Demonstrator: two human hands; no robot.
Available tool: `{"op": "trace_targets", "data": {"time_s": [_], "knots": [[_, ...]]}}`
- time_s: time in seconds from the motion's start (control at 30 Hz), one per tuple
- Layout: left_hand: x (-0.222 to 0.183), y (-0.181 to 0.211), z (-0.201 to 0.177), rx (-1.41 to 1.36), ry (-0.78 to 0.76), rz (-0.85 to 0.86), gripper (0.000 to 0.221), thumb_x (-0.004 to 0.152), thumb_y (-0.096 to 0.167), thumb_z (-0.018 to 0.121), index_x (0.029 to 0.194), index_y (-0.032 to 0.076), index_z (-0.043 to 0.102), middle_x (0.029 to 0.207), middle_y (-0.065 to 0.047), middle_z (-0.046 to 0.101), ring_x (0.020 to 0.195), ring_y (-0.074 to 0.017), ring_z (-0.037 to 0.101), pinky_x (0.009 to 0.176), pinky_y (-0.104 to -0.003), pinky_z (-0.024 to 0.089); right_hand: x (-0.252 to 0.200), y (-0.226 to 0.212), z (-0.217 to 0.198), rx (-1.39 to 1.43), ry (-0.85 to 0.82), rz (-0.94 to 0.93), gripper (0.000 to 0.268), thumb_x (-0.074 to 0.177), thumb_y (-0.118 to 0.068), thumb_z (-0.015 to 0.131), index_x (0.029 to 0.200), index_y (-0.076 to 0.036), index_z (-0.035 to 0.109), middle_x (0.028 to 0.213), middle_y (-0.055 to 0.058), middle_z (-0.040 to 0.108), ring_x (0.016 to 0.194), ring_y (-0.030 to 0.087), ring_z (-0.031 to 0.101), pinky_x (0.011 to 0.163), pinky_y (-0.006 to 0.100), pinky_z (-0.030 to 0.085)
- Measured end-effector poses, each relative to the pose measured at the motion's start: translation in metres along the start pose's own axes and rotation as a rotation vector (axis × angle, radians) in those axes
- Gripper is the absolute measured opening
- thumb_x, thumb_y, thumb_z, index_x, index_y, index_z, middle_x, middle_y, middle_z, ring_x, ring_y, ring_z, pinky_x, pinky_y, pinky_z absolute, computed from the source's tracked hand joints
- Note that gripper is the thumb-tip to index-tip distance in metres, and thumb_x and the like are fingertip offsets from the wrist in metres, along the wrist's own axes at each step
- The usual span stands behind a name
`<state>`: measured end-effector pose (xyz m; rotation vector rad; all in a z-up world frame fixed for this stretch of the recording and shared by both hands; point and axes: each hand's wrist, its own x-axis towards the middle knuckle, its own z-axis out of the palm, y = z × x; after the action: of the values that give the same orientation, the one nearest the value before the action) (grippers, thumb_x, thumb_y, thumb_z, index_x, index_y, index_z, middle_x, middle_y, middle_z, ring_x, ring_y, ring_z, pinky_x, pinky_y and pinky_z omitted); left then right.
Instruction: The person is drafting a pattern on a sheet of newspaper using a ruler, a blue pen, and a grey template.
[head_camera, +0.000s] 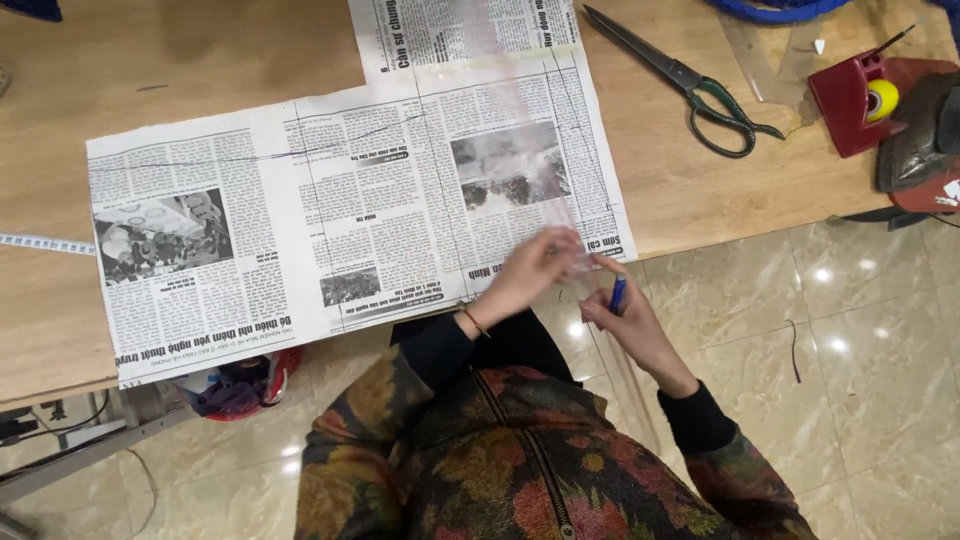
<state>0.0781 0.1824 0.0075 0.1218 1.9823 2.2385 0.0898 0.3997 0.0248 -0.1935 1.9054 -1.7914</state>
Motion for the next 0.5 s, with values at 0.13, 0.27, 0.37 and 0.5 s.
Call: {"op": "trace_targets", "data": {"time_s": [0.13, 0.27, 0.37, 0.5], "knots": [[0.006, 0.000, -0.005, 0.459, 0.009, 0.133, 0.033, 0.102, 0.021, 0.063, 0.132, 0.008, 0.061, 0.122, -0.020, 0.066, 0.089, -0.0356, 0.074, 0.073, -0.043, 0.062, -0.006, 0.019, -0.008, -0.065, 0.139, -0.069, 0.078, 0.095, 0.000, 0.065, 0.164, -0.012, 0.030, 0.092, 0.005, 0.068, 0.084, 0.009, 0.064, 0.075, 0.023, 0.055], [0.017, 0.036, -0.024, 0.909, 0.181, 0.352, 0.032, 0.099, 0.019, 0.067, 0.126, 0.002, 0.066, 0.119, -0.023, 0.065, 0.101, -0.0408, 0.069, 0.078, -0.048, 0.059, -0.011, 0.029, -0.011, -0.234, 0.228, -0.109, 0.066, 0.100, -0.005, 0.061, 0.161, -0.008, 0.037, 0.077, 0.005, 0.063, 0.072, 0.009, 0.056, 0.065, 0.021, 0.045], [0.043, 0.049, -0.036, 1.074, 0.235, 0.291, 0.039, 0.096, 0.022, 0.071, 0.129, 0.001, 0.066, 0.128, -0.025, 0.062, 0.103, -0.0378, 0.067, 0.079, -0.045, 0.059, -0.009, 0.019, -0.003, -0.239, 0.214, -0.093, 0.064, 0.100, -0.006, 0.062, 0.160, -0.008, 0.040, 0.071, 0.004, 0.061, 0.067, 0.009, 0.055, 0.060, 0.020, 0.042], [0.077, 0.040, -0.044, 1.107, 0.215, 0.250, 0.064, 0.093, 0.030, 0.076, 0.147, 0.006, 0.052, 0.140, -0.027, 0.057, 0.104, -0.0432, 0.064, 0.078, -0.053, 0.060, 0.000, 0.017, 0.000, -0.240, 0.206, -0.106, 0.061, 0.100, -0.008, 0.061, 0.158, -0.007, 0.041, 0.066, 0.001, 0.058, 0.064, 0.006, 0.050, 0.058, 0.019, 0.038]]}}
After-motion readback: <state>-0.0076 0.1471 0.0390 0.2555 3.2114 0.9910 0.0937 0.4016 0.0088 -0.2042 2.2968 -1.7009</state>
